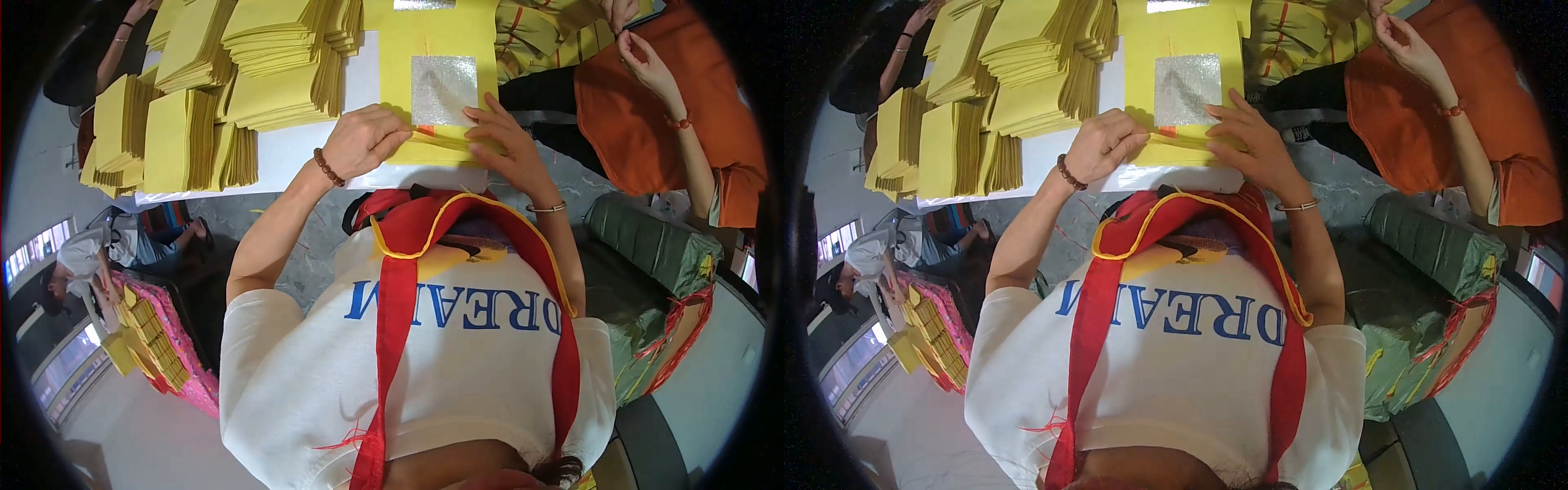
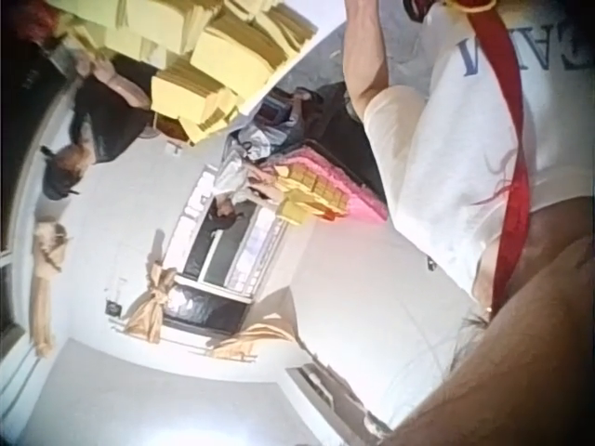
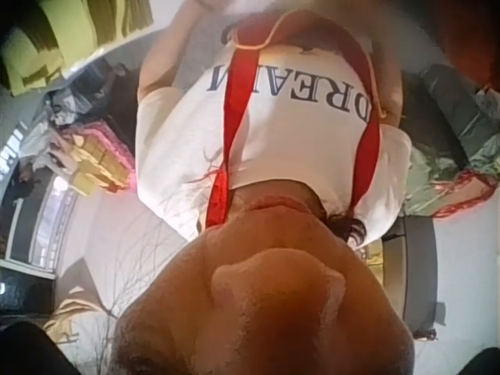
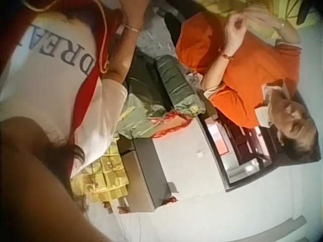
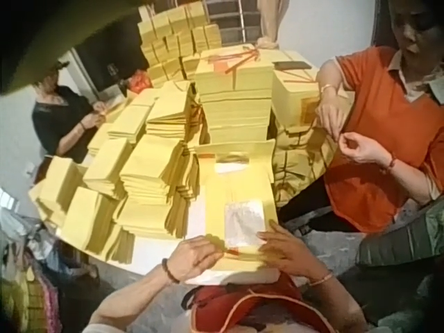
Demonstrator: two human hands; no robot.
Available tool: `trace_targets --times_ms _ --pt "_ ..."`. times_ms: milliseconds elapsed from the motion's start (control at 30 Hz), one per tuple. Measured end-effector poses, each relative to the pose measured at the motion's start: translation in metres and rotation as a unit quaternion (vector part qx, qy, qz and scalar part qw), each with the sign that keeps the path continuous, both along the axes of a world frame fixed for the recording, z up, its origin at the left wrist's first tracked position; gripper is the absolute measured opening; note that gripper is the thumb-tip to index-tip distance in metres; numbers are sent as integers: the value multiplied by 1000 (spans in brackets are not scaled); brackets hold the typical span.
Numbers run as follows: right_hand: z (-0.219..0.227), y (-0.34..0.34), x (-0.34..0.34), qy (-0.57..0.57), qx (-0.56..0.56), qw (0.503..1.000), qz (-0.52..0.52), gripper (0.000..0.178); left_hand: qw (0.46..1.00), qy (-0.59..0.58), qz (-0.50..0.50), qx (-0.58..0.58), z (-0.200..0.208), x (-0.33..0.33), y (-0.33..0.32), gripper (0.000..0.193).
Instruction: Folding sheets of yellow joss paper and stacking them on a table.
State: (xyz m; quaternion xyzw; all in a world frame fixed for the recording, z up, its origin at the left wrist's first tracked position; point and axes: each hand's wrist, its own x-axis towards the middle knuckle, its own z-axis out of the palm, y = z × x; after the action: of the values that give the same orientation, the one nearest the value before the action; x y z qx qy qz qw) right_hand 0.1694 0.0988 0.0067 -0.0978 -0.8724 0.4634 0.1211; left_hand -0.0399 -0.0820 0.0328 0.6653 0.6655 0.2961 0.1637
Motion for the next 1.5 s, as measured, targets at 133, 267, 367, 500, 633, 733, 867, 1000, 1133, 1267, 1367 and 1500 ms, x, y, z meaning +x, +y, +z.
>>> trace_targets --times_ms 133,267,367,500,633,733,867,1000,1133,1267,1367,1500 --pt "0 -2 -2 -1 -39 999 -27 16 1000 -21 8 -10 -2 -2 1 16" --pt "-2 0 -3 1 -48 998 -36 15 998 -62 20 -4 -3 -3 2 17" --pt "-1 -1 -4 -1 -54 997 -50 14 996 -85 25 3 -8 -5 2 18" --pt "-2 -2 -6 2 -96 992 -77 15 990 -125 42 -44 -6 -5 3 16" --pt "1 1 -6 4 -121 990 -74 24 977 -189 70 -68 -9 -8 4 18" --pt "3 1 -3 11 -129 990 -60 32 960 -237 97 -116 -11 -10 3 21" --pt "-4 -1 -2 17 -149 987 -60 34 951 -273 95 -110 -20 -13 3 23" --pt "-14 3 -3 32 -146 987 -66 38 937 -317 88 -113 -18 -13 1 23" --pt "-16 4 -3 38 -118 990 -60 40 944 -301 81 -107 -19 -14 1 22" --pt "-17 4 -3 41 -127 989 -59 41 945 -302 74 -107 -22 -15 2 23" --pt "-17 4 -3 48 -112 991 -49 41 942 -307 67 -116 -18 -16 2 24" --pt "-14 3 -5 48 -115 990 -58 44 939 -313 66 -129 -20 -19 1 24"
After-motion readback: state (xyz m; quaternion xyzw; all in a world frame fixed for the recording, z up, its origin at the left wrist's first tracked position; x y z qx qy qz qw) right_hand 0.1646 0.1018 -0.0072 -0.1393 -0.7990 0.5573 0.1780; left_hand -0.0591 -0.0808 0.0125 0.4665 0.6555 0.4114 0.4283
